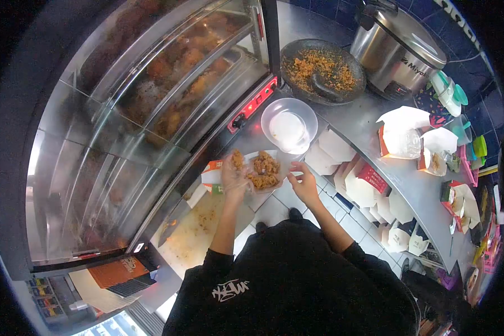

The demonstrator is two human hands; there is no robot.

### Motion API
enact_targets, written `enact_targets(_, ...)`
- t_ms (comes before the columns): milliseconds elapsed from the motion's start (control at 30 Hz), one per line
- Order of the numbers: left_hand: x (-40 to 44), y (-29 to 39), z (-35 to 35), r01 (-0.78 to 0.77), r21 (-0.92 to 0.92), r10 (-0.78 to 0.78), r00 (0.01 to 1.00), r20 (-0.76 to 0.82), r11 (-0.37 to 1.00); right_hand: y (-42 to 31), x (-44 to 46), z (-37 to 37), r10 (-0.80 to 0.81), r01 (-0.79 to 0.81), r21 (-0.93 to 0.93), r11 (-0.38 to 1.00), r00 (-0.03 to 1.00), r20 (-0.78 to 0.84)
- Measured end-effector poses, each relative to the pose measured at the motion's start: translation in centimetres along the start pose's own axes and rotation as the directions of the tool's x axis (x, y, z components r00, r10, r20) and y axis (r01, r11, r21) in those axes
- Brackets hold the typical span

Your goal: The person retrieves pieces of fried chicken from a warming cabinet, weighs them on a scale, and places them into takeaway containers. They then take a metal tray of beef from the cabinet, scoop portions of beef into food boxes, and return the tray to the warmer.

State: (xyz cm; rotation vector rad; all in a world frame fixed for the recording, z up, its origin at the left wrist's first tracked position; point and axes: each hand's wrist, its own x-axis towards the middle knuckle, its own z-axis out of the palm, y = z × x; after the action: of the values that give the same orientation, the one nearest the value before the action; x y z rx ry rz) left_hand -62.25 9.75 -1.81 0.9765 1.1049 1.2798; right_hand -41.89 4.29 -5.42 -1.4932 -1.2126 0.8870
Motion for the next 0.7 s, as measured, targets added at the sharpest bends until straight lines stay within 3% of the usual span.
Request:
enact_targets(33, 0.4, -0.4, -0.1, -0.001, 0.001, 0.001, 1.000, -0.001, 1.000, -0.1, 0.0, 0.0, 0.023, -0.023, 0.001, 1.000, 1.000, 0.000)
enact_targets(100, 1.5, -2.5, -0.9, -0.203, 0.380, 0.210, 0.977, 0.025, 0.902, -0.6, 0.0, 0.0, 0.028, -0.028, 0.002, 1.000, 1.000, -0.002)
enact_targets(267, 2.3, -2.7, -0.6, -0.206, 0.324, 0.229, 0.973, -0.037, 0.923, -0.9, 0.3, 1.3, -0.049, 0.047, -0.053, 0.997, 0.998, -0.035)
enact_targets(333, 2.2, -2.3, -0.2, -0.190, 0.275, 0.210, 0.977, -0.045, 0.942, -2.2, 0.7, 1.6, 0.055, -0.052, -0.060, 0.997, 0.997, 0.046)
enact_targets(433, 3.2, -3.7, -1.1, -0.205, 0.308, 0.234, 0.970, -0.061, 0.929, -0.4, 1.6, 2.5, 0.057, -0.051, -0.108, 0.993, 0.997, 0.051)
enact_targets(533, 3.1, -3.1, -1.0, -0.328, 0.424, 0.369, 0.929, -0.016, 0.844, -2.3, 1.8, 2.0, 0.096, -0.088, -0.105, 0.991, 0.993, 0.068)
enact_targets(600, 2.3, -1.1, 0.2, -0.306, 0.247, 0.315, 0.949, 0.000, 0.919, -2.6, 1.8, 2.1, 0.106, -0.101, -0.091, 0.991, 0.993, 0.054)
enact_targets(700, 2.3, -1.0, 0.6, -0.264, 0.183, 0.275, 0.961, -0.036, 0.947, -2.6, 1.9, 2.3, 0.084, -0.080, -0.110, 0.991, 0.996, 0.031)
